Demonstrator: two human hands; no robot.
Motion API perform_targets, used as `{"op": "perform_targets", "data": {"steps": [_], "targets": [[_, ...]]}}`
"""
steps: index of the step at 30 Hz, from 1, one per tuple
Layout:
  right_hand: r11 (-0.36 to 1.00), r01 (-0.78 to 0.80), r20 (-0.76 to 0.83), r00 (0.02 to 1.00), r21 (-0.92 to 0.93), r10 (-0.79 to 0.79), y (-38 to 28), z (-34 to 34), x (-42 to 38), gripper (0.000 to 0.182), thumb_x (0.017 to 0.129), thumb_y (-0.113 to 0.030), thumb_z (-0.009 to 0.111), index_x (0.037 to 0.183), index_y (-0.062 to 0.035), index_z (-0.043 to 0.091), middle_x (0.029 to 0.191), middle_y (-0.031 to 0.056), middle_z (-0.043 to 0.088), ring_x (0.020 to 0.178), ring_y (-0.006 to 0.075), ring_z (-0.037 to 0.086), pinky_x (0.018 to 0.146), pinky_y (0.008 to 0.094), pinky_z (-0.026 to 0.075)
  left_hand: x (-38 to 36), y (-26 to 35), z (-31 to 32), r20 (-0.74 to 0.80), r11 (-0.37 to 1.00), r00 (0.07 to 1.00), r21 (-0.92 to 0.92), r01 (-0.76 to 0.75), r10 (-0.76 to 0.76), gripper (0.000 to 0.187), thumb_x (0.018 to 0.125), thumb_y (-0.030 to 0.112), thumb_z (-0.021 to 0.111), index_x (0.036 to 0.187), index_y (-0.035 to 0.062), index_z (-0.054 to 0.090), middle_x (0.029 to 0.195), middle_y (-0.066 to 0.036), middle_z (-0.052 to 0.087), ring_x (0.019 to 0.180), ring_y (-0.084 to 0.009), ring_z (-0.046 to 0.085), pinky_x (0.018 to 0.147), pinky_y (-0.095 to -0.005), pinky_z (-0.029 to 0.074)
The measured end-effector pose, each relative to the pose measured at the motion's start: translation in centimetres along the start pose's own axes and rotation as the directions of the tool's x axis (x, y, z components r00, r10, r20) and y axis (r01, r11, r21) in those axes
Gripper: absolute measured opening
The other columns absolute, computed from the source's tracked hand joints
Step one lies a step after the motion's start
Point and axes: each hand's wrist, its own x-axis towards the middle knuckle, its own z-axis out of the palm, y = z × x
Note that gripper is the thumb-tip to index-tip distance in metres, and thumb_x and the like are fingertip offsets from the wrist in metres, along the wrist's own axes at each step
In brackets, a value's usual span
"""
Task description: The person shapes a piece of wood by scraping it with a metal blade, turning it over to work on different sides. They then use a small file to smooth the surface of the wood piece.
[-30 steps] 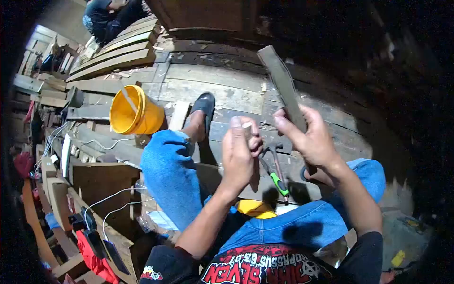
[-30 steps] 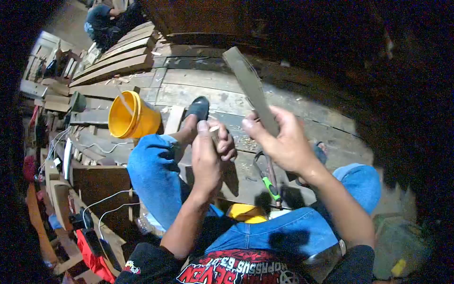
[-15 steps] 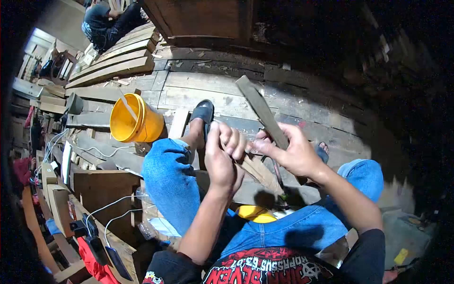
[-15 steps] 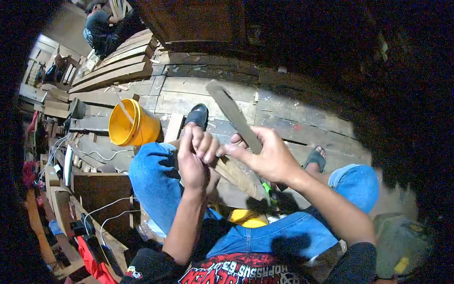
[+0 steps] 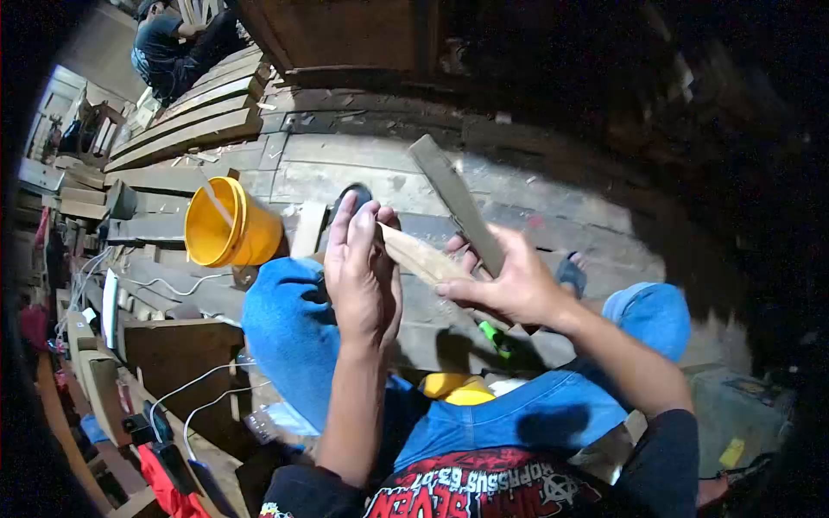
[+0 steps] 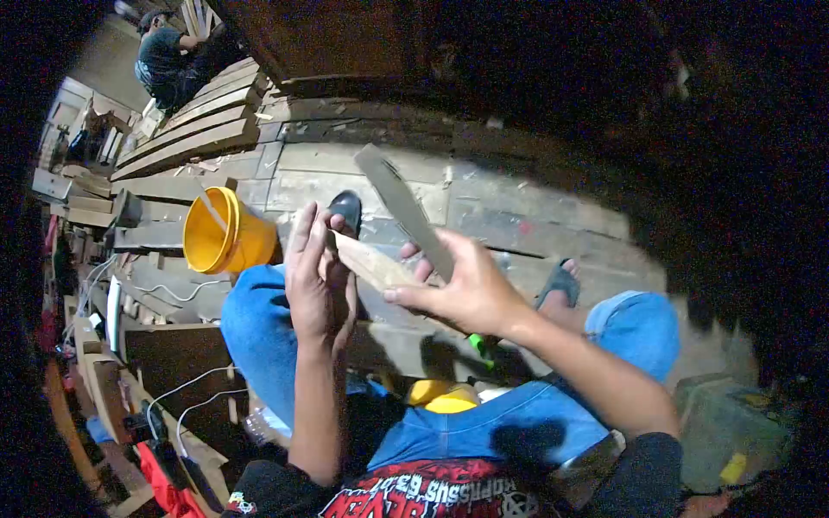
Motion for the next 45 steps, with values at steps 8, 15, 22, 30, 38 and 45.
{"op": "perform_targets", "data": {"steps": [8,15,22,30,38,45], "targets": [[0.996,0.064,-0.063,0.996,-0.062,-0.068,-1.1,0.1,-0.5,0.053,0.074,-0.029,0.095,0.108,-0.0004,0.065,0.087,0.0009,0.063,0.082,0.0082,0.057,0.074,0.0263,0.051,-0.3,-0.6,1.1,0.089,0.976,0.996,0.218,0.007,-0.027,0.047,0.103,0.017,0.065,0.141,-0.0049,0.048,0.124,-0.015,0.065,0.115,-0.0216,0.066,0.097,-0.0350,0.056],[0.993,0.117,-0.194,0.974,-0.016,-0.118,-0.3,0.4,-0.3,0.043,0.082,-0.019,0.089,0.111,-0.0009,0.063,0.096,0.0022,0.065,0.088,0.0088,0.060,0.078,0.0268,0.052,-2.0,-2.6,2.2,0.187,0.939,0.957,0.307,0.157,-0.221,0.035,0.106,0.020,0.059,0.130,-0.0048,0.055,0.121,-0.016,0.070,0.108,-0.0192,0.069,0.094,-0.0319,0.057],[1.000,0.005,-0.143,0.990,0.027,-0.001,-1.3,-0.3,0.1,0.035,0.104,-0.036,0.064,0.112,-0.0015,0.064,0.091,0.0044,0.066,0.086,0.0089,0.061,0.078,0.0284,0.051,-1.4,-2.1,1.6,0.025,0.918,0.976,0.346,0.194,-0.216,0.036,0.110,0.033,0.046,0.126,0.0037,0.060,0.094,-0.004,0.067,0.081,-0.0099,0.062,0.070,-0.0254,0.050],[0.943,-0.113,0.011,0.993,0.314,0.115,-1.8,-1.8,0.6,0.051,0.112,-0.048,0.034,0.150,-0.0132,0.032,0.082,0.0058,0.059,0.049,0.0057,0.041,0.046,0.0214,0.038,-1.8,-2.6,1.9,0.119,0.839,0.953,0.513,0.180,-0.278,0.042,0.111,0.035,0.041,0.145,0.0094,0.045,0.081,-0.001,0.057,0.061,-0.0079,0.050,0.053,-0.0236,0.041],[0.925,-0.129,0.021,0.991,0.357,0.131,-0.7,-2.2,1.3,0.055,0.113,-0.036,0.037,0.163,-0.0205,0.018,0.083,0.0050,0.059,0.053,0.0084,0.045,0.049,0.0227,0.041,-2.7,-2.2,2.6,0.136,0.827,0.905,0.477,0.297,-0.403,0.060,0.100,0.026,0.054,0.154,0.0198,0.030,0.082,-0.004,0.054,0.054,-0.0117,0.048,0.046,-0.0259,0.037],[0.872,0.190,-0.059,0.969,-0.452,-0.241,-0.2,-1.4,1.4,0.064,0.104,-0.020,0.052,0.163,-0.0227,0.027,0.102,0.0219,0.067,0.079,0.0380,0.065,0.070,0.0448,0.053,-2.1,-1.4,2.1,0.138,0.849,0.873,0.345,0.400,-0.468,0.062,0.106,0.024,0.053,0.160,0.0145,0.026,0.082,-0.003,0.059,0.053,-0.0085,0.050,0.042,-0.0223,0.039]]}}
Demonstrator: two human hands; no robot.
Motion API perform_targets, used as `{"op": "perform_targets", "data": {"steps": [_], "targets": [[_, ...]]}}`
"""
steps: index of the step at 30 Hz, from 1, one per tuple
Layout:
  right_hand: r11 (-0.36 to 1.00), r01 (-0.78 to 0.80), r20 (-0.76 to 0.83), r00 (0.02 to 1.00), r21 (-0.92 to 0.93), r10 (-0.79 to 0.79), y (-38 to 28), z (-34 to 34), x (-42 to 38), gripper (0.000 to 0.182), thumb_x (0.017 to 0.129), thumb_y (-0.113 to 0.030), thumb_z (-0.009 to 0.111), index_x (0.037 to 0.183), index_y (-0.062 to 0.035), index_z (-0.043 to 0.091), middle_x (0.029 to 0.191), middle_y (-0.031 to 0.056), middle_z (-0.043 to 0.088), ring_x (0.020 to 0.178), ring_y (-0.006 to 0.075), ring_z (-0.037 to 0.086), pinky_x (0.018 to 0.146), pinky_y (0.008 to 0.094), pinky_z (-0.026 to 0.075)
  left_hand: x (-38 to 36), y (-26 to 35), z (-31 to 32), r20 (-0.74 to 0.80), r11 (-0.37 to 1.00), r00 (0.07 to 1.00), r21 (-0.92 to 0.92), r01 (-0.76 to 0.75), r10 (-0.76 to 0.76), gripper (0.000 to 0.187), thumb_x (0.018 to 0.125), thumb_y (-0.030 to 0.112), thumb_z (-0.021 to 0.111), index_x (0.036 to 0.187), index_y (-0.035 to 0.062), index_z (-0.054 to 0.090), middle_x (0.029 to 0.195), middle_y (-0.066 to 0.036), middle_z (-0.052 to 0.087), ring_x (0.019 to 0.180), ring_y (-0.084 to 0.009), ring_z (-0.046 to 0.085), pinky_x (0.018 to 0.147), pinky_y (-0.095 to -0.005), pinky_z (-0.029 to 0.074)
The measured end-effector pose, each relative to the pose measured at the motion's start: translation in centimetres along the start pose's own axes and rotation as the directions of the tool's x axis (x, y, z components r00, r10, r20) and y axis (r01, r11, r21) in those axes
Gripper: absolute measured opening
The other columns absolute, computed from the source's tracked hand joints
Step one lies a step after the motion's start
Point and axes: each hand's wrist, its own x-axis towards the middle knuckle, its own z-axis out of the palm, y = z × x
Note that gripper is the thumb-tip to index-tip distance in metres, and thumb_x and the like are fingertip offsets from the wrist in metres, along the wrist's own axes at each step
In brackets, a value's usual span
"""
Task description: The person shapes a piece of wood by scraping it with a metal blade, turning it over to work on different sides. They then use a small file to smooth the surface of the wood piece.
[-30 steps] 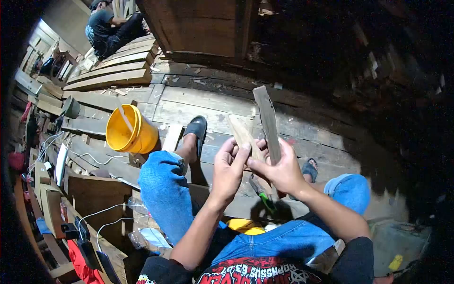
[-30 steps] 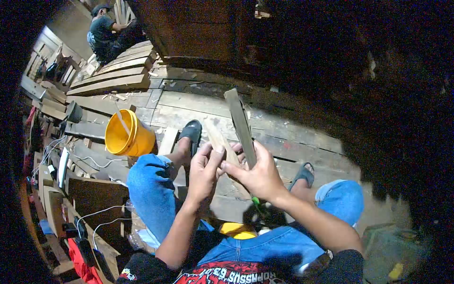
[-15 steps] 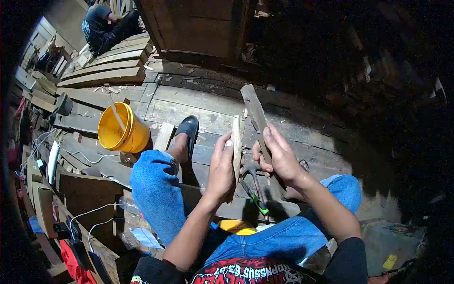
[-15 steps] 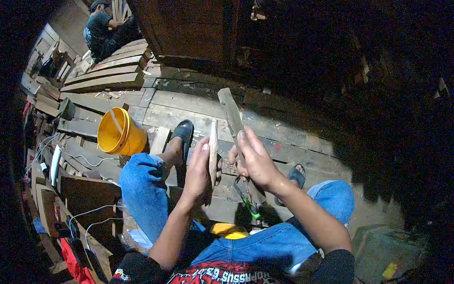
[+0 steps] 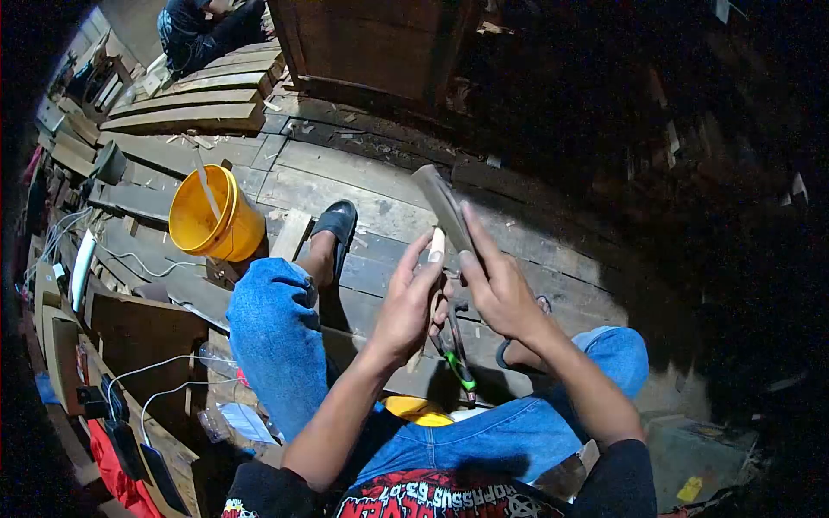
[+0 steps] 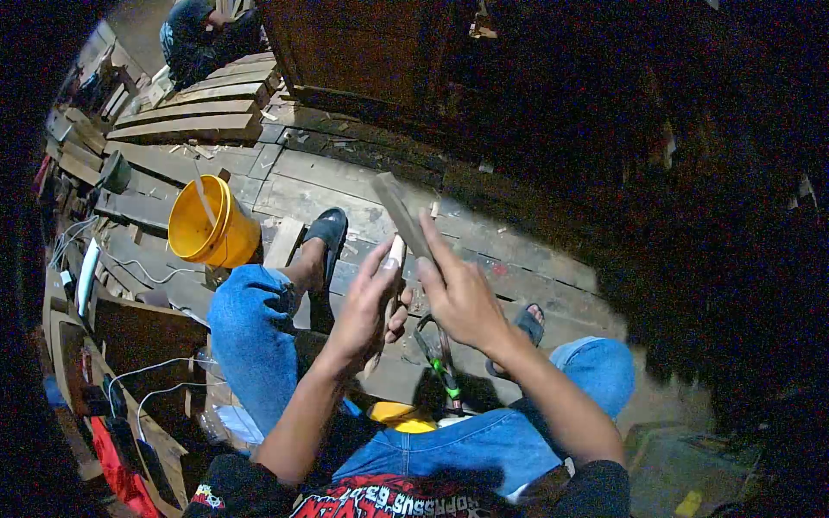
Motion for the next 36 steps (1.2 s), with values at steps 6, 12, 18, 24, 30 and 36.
{"op": "perform_targets", "data": {"steps": [6,12,18,24,30,36], "targets": [[0.911,0.175,0.038,0.984,-0.374,-0.174,0.2,-0.2,0.2,0.067,0.101,-0.020,0.058,0.161,-0.0299,0.032,0.101,0.0199,0.070,0.083,0.0438,0.068,0.072,0.0526,0.055,0.6,-0.1,-1.0,-0.029,0.998,0.998,-0.039,-0.057,0.056,0.064,0.107,0.028,0.050,0.163,0.0092,0.025,0.084,-0.002,0.059,0.057,-0.0078,0.054,0.043,-0.0233,0.042],[0.911,0.181,-0.060,0.974,-0.370,-0.218,1.1,-0.4,0.9,0.072,0.097,-0.017,0.060,0.162,-0.0302,0.031,0.096,0.0189,0.070,0.080,0.0435,0.068,0.069,0.0527,0.054,0.1,0.5,-0.6,-0.014,0.999,0.999,0.021,-0.050,0.050,0.061,0.107,0.030,0.050,0.163,0.0151,0.029,0.085,-0.001,0.056,0.053,-0.0084,0.050,0.041,-0.0221,0.040],[0.926,0.173,0.019,0.984,-0.336,-0.177,0.8,0.1,0.7,0.072,0.098,-0.017,0.061,0.163,-0.0247,0.029,0.091,0.0239,0.069,0.077,0.0448,0.068,0.068,0.0541,0.054,-0.1,0.9,-1.4,-0.005,0.998,0.999,0.035,-0.050,0.051,0.061,0.106,0.033,0.049,0.162,0.0182,0.030,0.085,-0.001,0.054,0.052,-0.0078,0.048,0.041,-0.0213,0.038],[0.944,0.167,-0.031,0.983,-0.284,-0.183,0.2,1.0,0.5,0.073,0.099,-0.015,0.059,0.163,-0.0240,0.026,0.088,0.0268,0.069,0.075,0.0471,0.068,0.065,0.0559,0.053,-0.8,1.1,-1.4,0.033,0.998,0.999,0.053,-0.044,0.042,0.065,0.107,0.037,0.051,0.163,0.0161,0.025,0.085,-0.002,0.052,0.053,-0.0077,0.047,0.041,-0.0204,0.038],[0.973,0.192,-0.026,0.980,-0.126,-0.196,-0.6,1.9,-0.2,0.073,0.099,-0.013,0.058,0.163,-0.0219,0.026,0.105,0.0302,0.070,0.089,0.0495,0.069,0.073,0.0554,0.055,-0.7,1.2,-1.2,-0.008,0.997,0.998,0.032,-0.068,0.068,0.052,0.107,0.039,0.051,0.152,0.0157,0.041,0.085,0.000,0.051,0.053,-0.0060,0.046,0.040,-0.0195,0.035],[0.985,0.127,-0.020,0.991,-0.113,-0.130,-1.5,1.7,-0.3,0.071,0.099,-0.012,0.056,0.163,-0.0166,0.026,0.085,0.0311,0.067,0.076,0.0503,0.067,0.067,0.0554,0.050,-0.4,0.7,-1.3,-0.046,0.994,0.993,-0.030,-0.108,0.106,0.063,0.106,0.023,0.055,0.163,0.0122,0.030,0.078,0.000,0.053,0.052,-0.0069,0.049,0.041,-0.0216,0.040]]}}
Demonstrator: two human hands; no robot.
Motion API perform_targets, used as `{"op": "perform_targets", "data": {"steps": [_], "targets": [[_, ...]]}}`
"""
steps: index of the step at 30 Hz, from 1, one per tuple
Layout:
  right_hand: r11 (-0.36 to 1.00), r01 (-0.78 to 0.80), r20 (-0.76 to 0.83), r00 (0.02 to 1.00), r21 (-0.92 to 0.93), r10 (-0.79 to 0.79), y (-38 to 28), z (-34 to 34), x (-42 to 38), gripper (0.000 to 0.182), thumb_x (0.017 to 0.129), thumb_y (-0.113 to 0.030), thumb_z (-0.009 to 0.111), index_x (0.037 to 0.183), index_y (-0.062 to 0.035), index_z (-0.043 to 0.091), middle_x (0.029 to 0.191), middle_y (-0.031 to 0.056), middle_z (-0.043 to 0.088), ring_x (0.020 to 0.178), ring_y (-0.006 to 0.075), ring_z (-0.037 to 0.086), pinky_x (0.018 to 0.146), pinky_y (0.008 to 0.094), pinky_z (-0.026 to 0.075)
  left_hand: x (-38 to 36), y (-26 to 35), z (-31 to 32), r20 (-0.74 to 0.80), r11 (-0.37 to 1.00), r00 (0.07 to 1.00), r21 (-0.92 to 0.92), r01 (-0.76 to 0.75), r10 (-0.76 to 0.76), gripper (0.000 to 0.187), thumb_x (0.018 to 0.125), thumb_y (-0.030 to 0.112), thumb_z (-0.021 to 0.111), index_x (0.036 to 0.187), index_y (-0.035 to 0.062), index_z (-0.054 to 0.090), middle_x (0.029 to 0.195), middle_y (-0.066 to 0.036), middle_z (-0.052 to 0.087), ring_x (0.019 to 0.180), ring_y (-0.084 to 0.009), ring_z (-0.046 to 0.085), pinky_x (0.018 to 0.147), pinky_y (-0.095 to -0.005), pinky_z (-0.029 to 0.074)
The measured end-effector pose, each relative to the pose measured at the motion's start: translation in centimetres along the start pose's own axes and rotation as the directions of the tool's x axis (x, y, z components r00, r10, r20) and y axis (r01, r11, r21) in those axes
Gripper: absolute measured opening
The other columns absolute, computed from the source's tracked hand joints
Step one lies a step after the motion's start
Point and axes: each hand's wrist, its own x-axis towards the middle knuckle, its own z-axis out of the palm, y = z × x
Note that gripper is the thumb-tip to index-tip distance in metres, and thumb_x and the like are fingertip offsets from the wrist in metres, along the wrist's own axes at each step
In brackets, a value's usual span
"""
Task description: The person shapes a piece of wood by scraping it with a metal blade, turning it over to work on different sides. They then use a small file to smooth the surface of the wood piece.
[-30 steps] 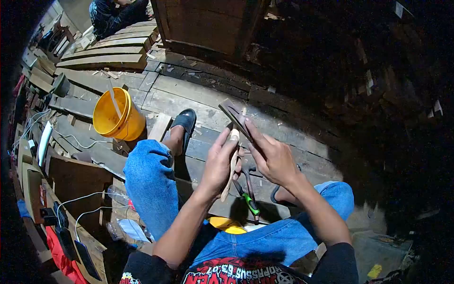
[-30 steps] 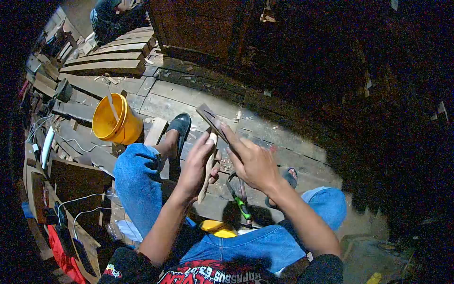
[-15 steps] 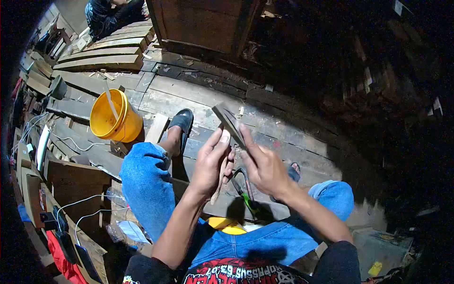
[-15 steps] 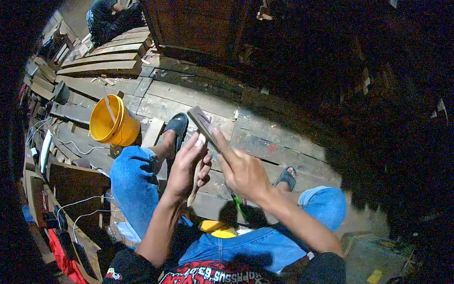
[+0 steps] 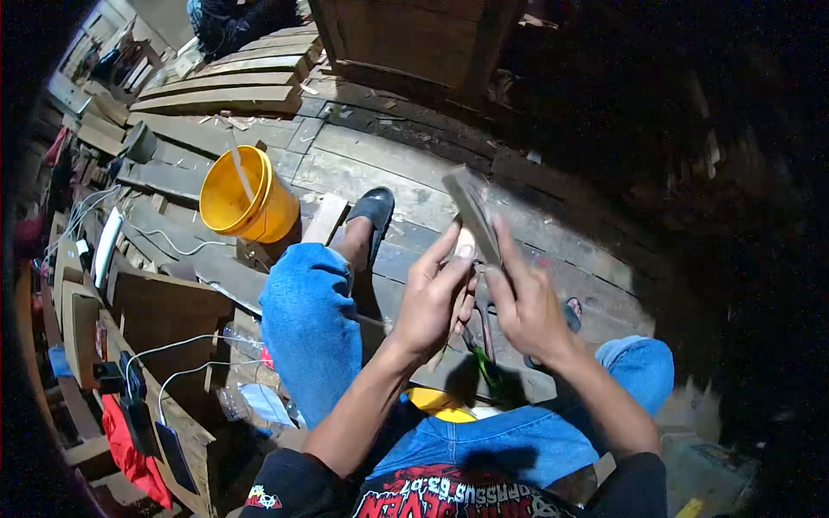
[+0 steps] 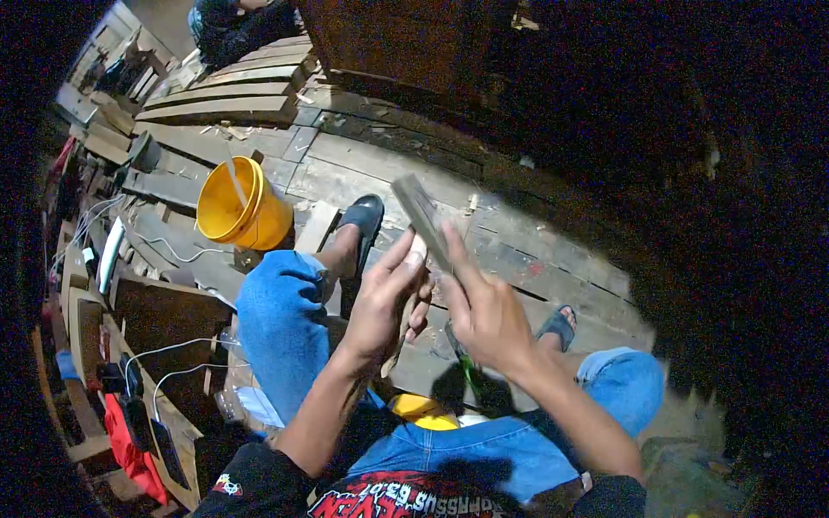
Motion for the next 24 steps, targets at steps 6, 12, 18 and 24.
{"op": "perform_targets", "data": {"steps": [6,12,18,24], "targets": [[0.995,0.018,-0.058,0.998,-0.099,-0.024,1.5,0.1,1.2,0.073,0.098,-0.012,0.058,0.164,-0.0171,0.026,0.090,0.0315,0.068,0.077,0.0499,0.068,0.067,0.0554,0.051,-0.3,-1.3,0.9,0.012,0.997,0.999,0.061,-0.044,0.043,0.059,0.106,0.021,0.054,0.161,0.0118,0.034,0.077,0.001,0.053,0.051,-0.0051,0.049,0.042,-0.0207,0.041],[0.961,-0.007,0.024,1.000,-0.277,0.014,0.8,0.2,1.5,0.076,0.097,-0.013,0.061,0.164,-0.0193,0.026,0.093,0.0272,0.071,0.077,0.0478,0.069,0.066,0.0536,0.054,-0.2,-0.5,-0.2,-0.057,0.991,0.995,0.105,-0.080,0.086,0.064,0.107,0.025,0.056,0.162,0.0078,0.029,0.073,0.001,0.052,0.050,-0.0048,0.048,0.040,-0.0205,0.038],[0.981,0.070,-0.029,0.997,-0.181,-0.077,0.6,1.3,0.2,0.071,0.100,-0.018,0.059,0.163,-0.0217,0.028,0.093,0.0271,0.070,0.076,0.0474,0.069,0.066,0.0550,0.053,-0.4,0.3,-0.5,-0.077,0.981,0.989,0.159,-0.110,0.124,0.063,0.107,0.023,0.055,0.162,0.0078,0.029,0.073,0.002,0.051,0.050,-0.0050,0.047,0.040,-0.0213,0.038],[0.994,0.025,0.000,1.000,-0.107,-0.025,0.0,0.7,0.0,0.071,0.100,-0.016,0.058,0.163,-0.0178,0.026,0.092,0.0299,0.070,0.077,0.0486,0.068,0.067,0.0561,0.053,-1.0,1.4,0.7,-0.082,0.994,0.995,0.101,-0.041,0.050,0.062,0.106,0.019,0.054,0.162,0.0071,0.030,0.073,0.002,0.052,0.049,-0.0047,0.047,0.041,-0.0215,0.039]]}}
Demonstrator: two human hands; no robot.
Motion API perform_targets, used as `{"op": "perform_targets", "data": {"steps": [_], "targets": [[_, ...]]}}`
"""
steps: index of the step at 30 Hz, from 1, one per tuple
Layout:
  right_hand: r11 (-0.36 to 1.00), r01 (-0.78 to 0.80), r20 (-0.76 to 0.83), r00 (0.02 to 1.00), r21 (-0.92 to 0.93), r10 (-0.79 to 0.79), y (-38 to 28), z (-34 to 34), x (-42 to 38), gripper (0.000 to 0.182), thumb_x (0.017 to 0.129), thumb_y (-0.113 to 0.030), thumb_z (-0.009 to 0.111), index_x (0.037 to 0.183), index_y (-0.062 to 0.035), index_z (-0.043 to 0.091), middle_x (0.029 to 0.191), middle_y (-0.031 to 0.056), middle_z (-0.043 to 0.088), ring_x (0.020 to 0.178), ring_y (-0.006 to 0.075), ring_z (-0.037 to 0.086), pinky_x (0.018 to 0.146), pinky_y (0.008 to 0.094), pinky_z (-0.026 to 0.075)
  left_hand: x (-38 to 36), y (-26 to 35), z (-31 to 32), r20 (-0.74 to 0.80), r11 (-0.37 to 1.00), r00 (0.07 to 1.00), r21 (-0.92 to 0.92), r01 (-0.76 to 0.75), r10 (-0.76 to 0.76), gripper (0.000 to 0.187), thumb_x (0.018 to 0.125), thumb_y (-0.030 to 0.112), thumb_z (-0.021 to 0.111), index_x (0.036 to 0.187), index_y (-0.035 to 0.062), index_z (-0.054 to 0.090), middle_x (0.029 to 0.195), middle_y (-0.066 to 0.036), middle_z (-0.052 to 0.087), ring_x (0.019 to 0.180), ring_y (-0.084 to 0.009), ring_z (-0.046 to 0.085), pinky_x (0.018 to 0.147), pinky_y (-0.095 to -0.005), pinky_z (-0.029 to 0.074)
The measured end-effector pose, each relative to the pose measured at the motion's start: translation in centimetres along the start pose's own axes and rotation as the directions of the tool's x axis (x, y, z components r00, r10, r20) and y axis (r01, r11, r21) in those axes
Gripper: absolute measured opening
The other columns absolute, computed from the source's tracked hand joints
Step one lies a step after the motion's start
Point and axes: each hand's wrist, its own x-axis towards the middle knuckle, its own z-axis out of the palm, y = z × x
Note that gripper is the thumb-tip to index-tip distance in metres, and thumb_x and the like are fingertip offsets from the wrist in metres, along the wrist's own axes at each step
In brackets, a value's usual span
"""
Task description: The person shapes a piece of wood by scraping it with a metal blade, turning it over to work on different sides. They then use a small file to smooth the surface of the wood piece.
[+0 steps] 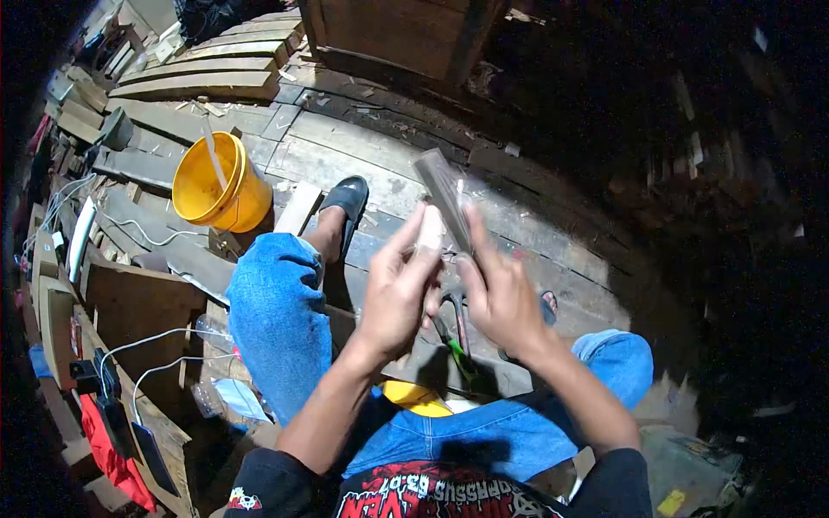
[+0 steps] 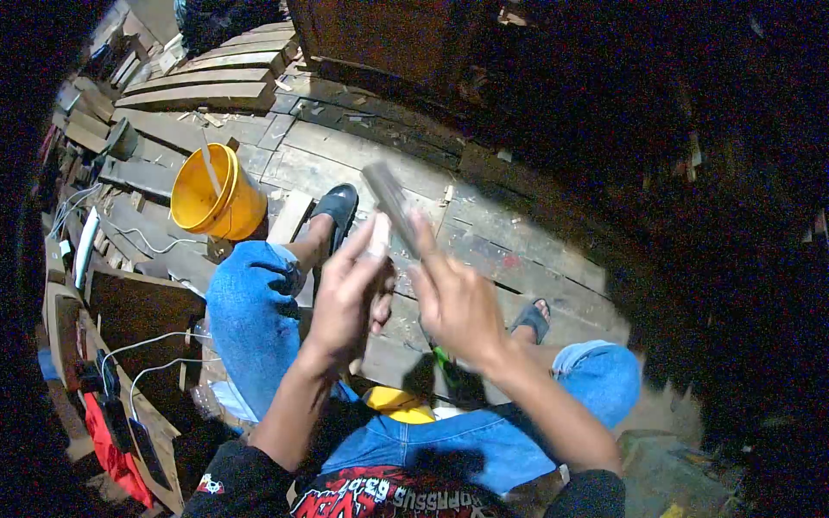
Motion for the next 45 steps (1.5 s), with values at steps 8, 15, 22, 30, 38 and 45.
{"op": "perform_targets", "data": {"steps": [8,15,22,30,38,45], "targets": [[0.994,0.029,0.048,0.999,-0.107,-0.024,-0.1,-0.4,-0.9,0.073,0.100,-0.015,0.058,0.164,-0.0155,0.023,0.095,0.0316,0.069,0.078,0.0482,0.069,0.067,0.0566,0.053,0.4,-2.1,-0.1,-0.034,0.991,0.994,0.088,-0.104,0.107,0.062,0.107,0.025,0.055,0.162,0.0090,0.031,0.073,0.001,0.051,0.046,-0.0070,0.046,0.041,-0.0233,0.039],[0.998,-0.052,0.070,0.996,-0.045,0.055,0.5,-0.6,0.0,0.071,0.099,-0.013,0.056,0.163,-0.0145,0.024,0.083,0.0309,0.067,0.075,0.0509,0.067,0.068,0.0579,0.051,0.7,-2.5,0.8,0.032,0.999,0.999,-0.046,0.015,-0.014,0.061,0.107,0.029,0.051,0.163,0.0131,0.030,0.079,-0.001,0.053,0.049,-0.0069,0.047,0.040,-0.0214,0.037],[0.993,-0.076,0.012,0.997,-0.090,0.077,1.6,-0.8,0.9,0.072,0.100,-0.012,0.056,0.164,-0.0120,0.022,0.086,0.0336,0.067,0.075,0.0503,0.068,0.066,0.0582,0.051,0.3,-2.9,1.8,0.033,0.999,0.999,-0.054,0.003,-0.001,0.060,0.107,0.020,0.051,0.162,0.0077,0.030,0.077,0.000,0.051,0.048,-0.0054,0.046,0.039,-0.0214,0.038],[0.992,-0.068,0.020,0.997,-0.110,0.071,1.4,-1.3,0.9,0.072,0.100,-0.014,0.057,0.163,-0.0136,0.024,0.086,0.0313,0.068,0.074,0.0476,0.069,0.064,0.0558,0.052,0.1,-2.6,1.0,0.104,0.990,0.994,-0.141,0.027,-0.012,0.062,0.107,0.021,0.051,0.163,0.0128,0.028,0.078,-0.001,0.052,0.047,-0.0056,0.045,0.039,-0.0207,0.038],[0.988,-0.068,0.005,0.998,-0.139,0.070,1.2,-1.5,0.2,0.072,0.100,-0.014,0.057,0.164,-0.0146,0.022,0.086,0.0310,0.069,0.075,0.0482,0.069,0.065,0.0565,0.052,0.0,-2.5,0.9,0.144,0.990,0.989,-0.125,0.058,-0.040,0.057,0.108,0.024,0.050,0.161,0.0135,0.033,0.078,0.000,0.052,0.049,-0.0053,0.044,0.039,-0.0210,0.037],[0.983,-0.115,0.037,0.992,-0.142,0.122,1.1,-1.6,0.3,0.069,0.102,-0.011,0.053,0.164,-0.0120,0.021,0.099,0.0326,0.069,0.082,0.0497,0.069,0.068,0.0540,0.053,0.0,-2.3,1.4,0.148,0.988,0.988,-0.143,0.055,-0.033,0.060,0.109,0.027,0.049,0.163,0.0133,0.028,0.076,0.000,0.051,0.047,-0.0054,0.043,0.039,-0.0205,0.036]]}}
